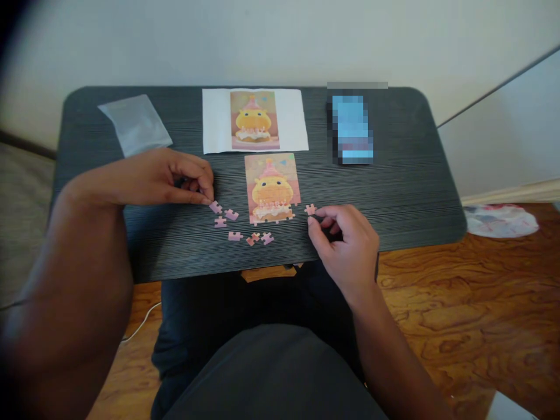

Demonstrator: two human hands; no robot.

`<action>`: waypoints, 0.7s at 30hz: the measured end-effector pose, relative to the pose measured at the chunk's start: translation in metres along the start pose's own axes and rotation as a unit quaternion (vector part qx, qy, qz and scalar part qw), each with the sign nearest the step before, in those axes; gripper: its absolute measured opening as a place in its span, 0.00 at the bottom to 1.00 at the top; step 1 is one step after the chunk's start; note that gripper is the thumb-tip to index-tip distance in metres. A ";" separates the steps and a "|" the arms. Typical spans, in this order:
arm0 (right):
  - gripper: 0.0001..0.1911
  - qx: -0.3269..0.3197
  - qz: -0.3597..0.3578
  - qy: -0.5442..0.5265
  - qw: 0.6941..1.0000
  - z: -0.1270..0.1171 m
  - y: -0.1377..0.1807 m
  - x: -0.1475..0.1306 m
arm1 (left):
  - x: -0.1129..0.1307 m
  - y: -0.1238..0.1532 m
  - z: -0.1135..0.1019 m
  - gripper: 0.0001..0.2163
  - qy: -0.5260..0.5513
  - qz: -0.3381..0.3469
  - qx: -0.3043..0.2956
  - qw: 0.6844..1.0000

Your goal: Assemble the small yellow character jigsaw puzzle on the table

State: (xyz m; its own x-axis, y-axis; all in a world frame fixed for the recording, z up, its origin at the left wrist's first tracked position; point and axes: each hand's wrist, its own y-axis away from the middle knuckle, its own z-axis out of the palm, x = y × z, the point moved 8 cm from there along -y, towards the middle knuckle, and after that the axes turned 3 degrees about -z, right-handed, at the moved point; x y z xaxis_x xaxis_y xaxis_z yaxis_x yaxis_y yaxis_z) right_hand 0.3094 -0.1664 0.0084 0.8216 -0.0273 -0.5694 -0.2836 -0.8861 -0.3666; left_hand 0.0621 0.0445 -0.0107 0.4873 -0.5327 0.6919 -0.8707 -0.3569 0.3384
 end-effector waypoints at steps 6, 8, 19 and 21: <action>0.02 -0.073 -0.111 -0.051 0.990 0.029 0.003 -0.076 | 0.005 0.001 0.002 0.11 0.006 0.017 -0.012 1.000; 0.03 -0.115 -0.123 -0.055 0.984 0.048 0.005 -0.096 | 0.006 0.001 0.002 0.11 0.007 0.019 -0.008 1.000; 0.21 -0.145 -0.098 0.121 0.977 0.103 -0.009 -0.125 | 0.005 0.001 0.001 0.09 0.017 0.026 0.004 1.000; 0.20 -0.145 -0.089 0.133 0.976 0.106 -0.011 -0.127 | 0.005 0.001 0.001 0.10 0.012 0.026 0.002 1.000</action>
State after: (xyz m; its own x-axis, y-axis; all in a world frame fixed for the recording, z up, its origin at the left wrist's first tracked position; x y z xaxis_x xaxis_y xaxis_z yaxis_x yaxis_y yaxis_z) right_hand 0.1561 -0.1045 0.0066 0.9553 0.0539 -0.2906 -0.0043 -0.9806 -0.1960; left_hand 0.0641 0.0407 -0.0073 0.4393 -0.5325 0.7235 -0.8946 -0.3326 0.2985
